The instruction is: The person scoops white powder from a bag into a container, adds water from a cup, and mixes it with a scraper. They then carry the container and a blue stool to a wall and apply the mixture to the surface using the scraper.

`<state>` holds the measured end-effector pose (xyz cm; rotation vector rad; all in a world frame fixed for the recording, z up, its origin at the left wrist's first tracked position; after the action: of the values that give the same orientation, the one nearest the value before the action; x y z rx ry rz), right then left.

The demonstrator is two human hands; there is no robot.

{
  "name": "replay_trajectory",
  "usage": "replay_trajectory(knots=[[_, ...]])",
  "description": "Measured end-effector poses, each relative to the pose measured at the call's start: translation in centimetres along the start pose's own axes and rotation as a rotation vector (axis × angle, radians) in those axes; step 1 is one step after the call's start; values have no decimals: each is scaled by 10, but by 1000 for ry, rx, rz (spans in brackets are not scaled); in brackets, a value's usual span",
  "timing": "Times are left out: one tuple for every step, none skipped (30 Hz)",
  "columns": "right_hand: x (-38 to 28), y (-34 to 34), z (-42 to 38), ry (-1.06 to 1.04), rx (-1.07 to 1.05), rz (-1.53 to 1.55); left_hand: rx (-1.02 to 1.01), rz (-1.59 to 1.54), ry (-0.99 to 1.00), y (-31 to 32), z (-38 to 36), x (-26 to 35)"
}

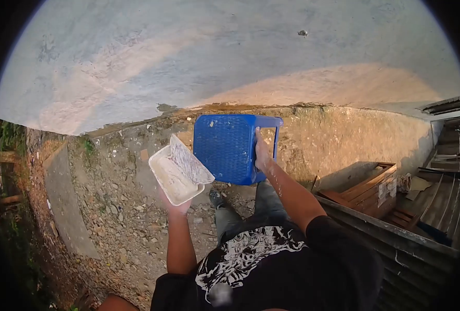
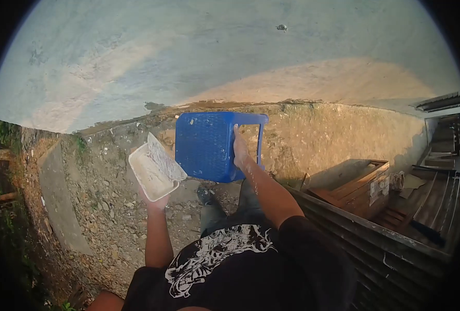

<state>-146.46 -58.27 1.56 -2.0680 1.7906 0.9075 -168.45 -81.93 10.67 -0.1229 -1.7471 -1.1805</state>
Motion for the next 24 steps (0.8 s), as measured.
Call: replay_trajectory(knots=[[20, -20, 38, -108, -43, 13, 11, -26, -3, -15, 3, -4], [15, -28, 41, -107, -35, 1, -20, 113, 3, -31, 8, -2], [15, -37, 41, -123, -21, 105, -50, 265, -2, -40, 7, 1], [19, -45, 40, -133, -7, 212, -40, 271, -18, -50, 0, 0], [26, -55, 44, -117, -1, 217, 4, 189, -20, -55, -5, 3], [28, -73, 51, -94, 98, 237, 45, 102, -19, -57, -6, 3], [34, -92, 54, -76, 197, 260, 42, 105, -28, -55, -9, 3], [41, -106, 57, -76, 202, 265, 38, 225, -23, -52, -13, 4], [46, -118, 64, -110, 183, 331, 33, 342, -8, -52, -13, 1], [54, -130, 71, -138, 164, 401, 26, 343, -10, -59, -15, -5], [61, -139, 79, -155, 131, 427, -2, 522, 5, -67, -19, -10], [64, -143, 84, -159, 138, 439, -37, 702, 22, -70, -20, -16], [67, -146, 90, -145, 115, 449, -52, 705, 15, -73, -22, -25], [72, -150, 99, -136, 92, 462, -87, 751, 33, -67, -23, -32], [78, -156, 112, -144, 100, 481, -127, 796, 52, -63, -24, -44], [86, -159, 127, -118, 92, 449, -146, 800, 47, -68, -29, -62], [88, -160, 146, -100, 76, 413, -64, 560, -37, -81, -29, -86], [90, -164, 170, -112, 74, 428, 16, 321, -120, -93, -26, -110], [95, -163, 192, -137, 20, 412, 1, 332, -125, -101, -24, -128], [101, -163, 212, -158, -35, 394, -80, 533, -65, -104, -25, -140], [103, -162, 226, -110, 23, 364, -162, 735, -10, -107, -25, -148], [104, -156, 237, -97, 29, 377, -167, 747, -24, -114, -25, -158], [104, -155, 249, -168, 35, 348, 28, 333, -175, -131, -25, -171], [104, -156, 256, -236, 44, 313, 229, -89, -314, -144, -31, -188]])
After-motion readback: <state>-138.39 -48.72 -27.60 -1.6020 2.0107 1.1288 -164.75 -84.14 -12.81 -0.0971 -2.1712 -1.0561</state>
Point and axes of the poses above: each hand's wrist, its own z-axis towards the middle knuckle, its own y-axis out of the palm, x = y × z, the point moved 6 cm from there along z, towards the middle knuckle, and after that the axes turned 10 degrees about -z, right-handed, at the moved point
